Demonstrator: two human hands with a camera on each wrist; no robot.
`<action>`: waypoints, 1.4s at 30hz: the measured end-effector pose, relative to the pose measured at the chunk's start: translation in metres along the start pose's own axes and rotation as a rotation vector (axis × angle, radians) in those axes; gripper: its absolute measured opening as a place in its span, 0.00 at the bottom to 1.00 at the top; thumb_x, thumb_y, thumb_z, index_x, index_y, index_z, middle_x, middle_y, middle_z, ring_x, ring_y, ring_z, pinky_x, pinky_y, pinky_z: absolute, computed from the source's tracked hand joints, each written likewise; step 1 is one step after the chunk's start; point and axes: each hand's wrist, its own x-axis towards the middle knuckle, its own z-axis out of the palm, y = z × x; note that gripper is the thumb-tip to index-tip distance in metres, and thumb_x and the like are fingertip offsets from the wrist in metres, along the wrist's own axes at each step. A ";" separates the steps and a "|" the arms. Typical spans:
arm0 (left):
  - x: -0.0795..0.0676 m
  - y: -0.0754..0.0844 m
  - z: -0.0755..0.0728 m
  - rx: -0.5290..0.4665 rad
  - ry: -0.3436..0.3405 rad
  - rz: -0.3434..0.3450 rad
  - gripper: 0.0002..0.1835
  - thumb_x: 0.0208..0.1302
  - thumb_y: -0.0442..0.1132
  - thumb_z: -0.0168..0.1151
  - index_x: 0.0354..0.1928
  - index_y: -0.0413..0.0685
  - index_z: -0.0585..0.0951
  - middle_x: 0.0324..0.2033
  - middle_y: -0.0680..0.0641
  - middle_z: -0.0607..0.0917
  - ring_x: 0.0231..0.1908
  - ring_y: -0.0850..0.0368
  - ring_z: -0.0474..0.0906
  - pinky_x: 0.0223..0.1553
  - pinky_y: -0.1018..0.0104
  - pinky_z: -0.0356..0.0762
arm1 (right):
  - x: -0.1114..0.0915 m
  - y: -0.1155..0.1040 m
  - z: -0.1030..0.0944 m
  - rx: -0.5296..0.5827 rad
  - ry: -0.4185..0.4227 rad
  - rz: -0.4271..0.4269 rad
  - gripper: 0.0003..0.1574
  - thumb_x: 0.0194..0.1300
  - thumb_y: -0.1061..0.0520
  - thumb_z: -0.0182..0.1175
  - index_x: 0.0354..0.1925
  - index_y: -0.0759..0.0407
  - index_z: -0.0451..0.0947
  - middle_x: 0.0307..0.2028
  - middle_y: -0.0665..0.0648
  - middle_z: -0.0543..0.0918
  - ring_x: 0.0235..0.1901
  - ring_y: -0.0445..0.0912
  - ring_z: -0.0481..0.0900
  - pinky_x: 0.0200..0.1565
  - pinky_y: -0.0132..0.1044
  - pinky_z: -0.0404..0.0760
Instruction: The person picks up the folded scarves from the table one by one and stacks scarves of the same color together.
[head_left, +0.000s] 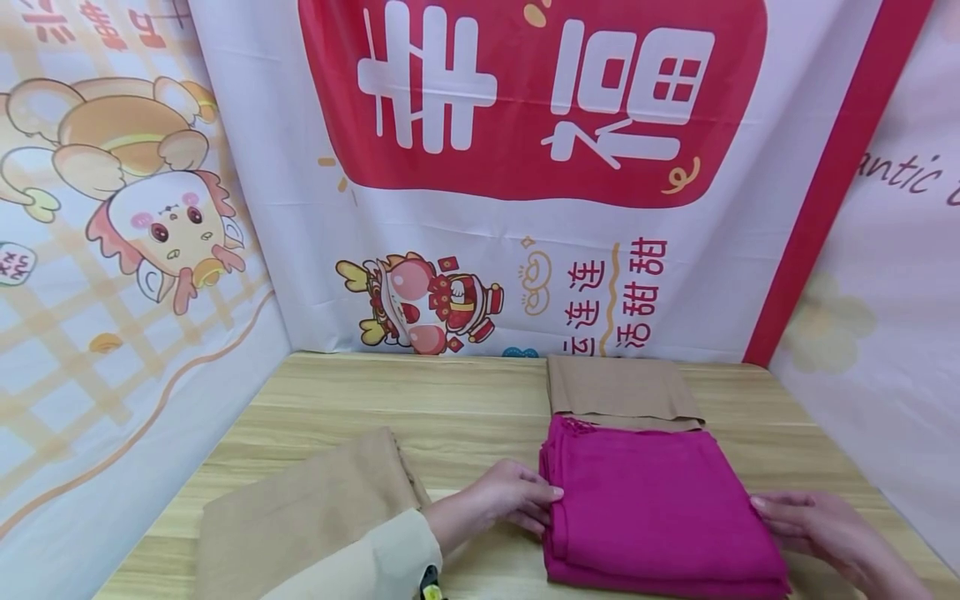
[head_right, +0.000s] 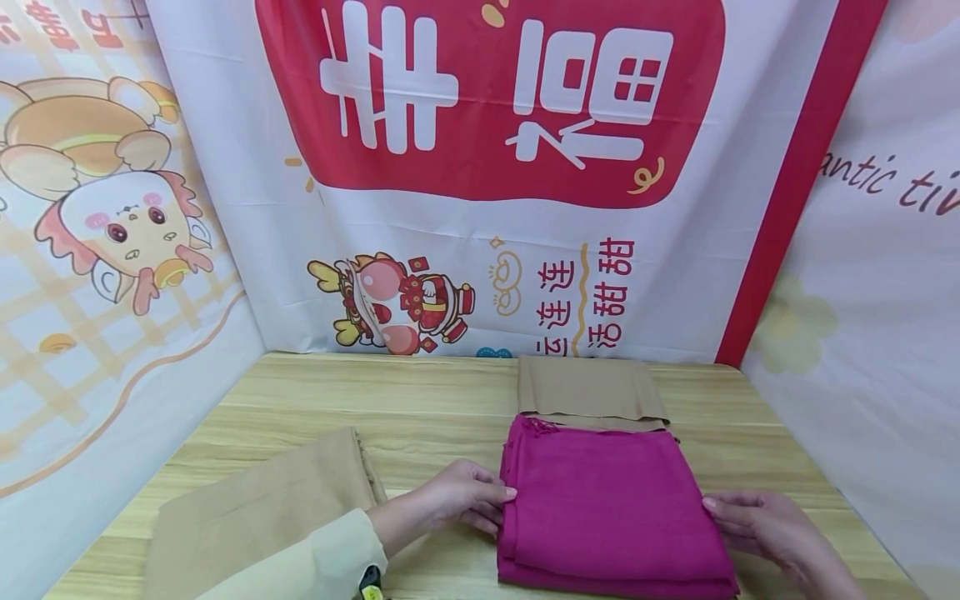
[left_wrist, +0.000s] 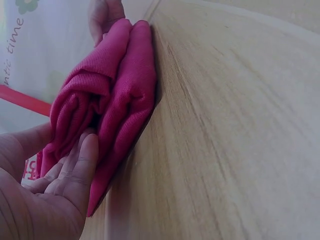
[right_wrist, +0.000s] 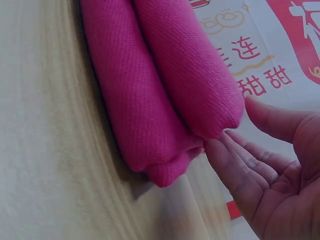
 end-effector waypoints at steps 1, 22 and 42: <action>0.000 0.001 -0.001 -0.001 -0.003 0.002 0.08 0.61 0.34 0.67 0.34 0.33 0.83 0.26 0.39 0.86 0.24 0.51 0.83 0.28 0.58 0.84 | 0.000 -0.001 -0.001 -0.001 0.008 -0.009 0.31 0.74 0.54 0.53 0.56 0.84 0.69 0.45 0.60 0.85 0.43 0.43 0.84 0.46 0.42 0.82; -0.013 0.024 -0.037 0.120 -0.003 0.123 0.09 0.62 0.35 0.67 0.40 0.35 0.84 0.32 0.39 0.86 0.34 0.45 0.85 0.34 0.56 0.84 | 0.013 -0.032 0.033 0.260 0.227 -0.165 0.07 0.69 0.63 0.58 0.41 0.55 0.82 0.38 0.53 0.87 0.39 0.41 0.85 0.43 0.37 0.83; -0.046 0.026 -0.118 0.421 0.106 0.232 0.10 0.64 0.39 0.66 0.41 0.39 0.83 0.31 0.49 0.84 0.35 0.51 0.82 0.39 0.54 0.83 | 0.053 -0.085 0.119 0.198 0.153 -0.234 0.24 0.68 0.62 0.60 0.56 0.77 0.71 0.45 0.62 0.84 0.43 0.43 0.83 0.48 0.42 0.81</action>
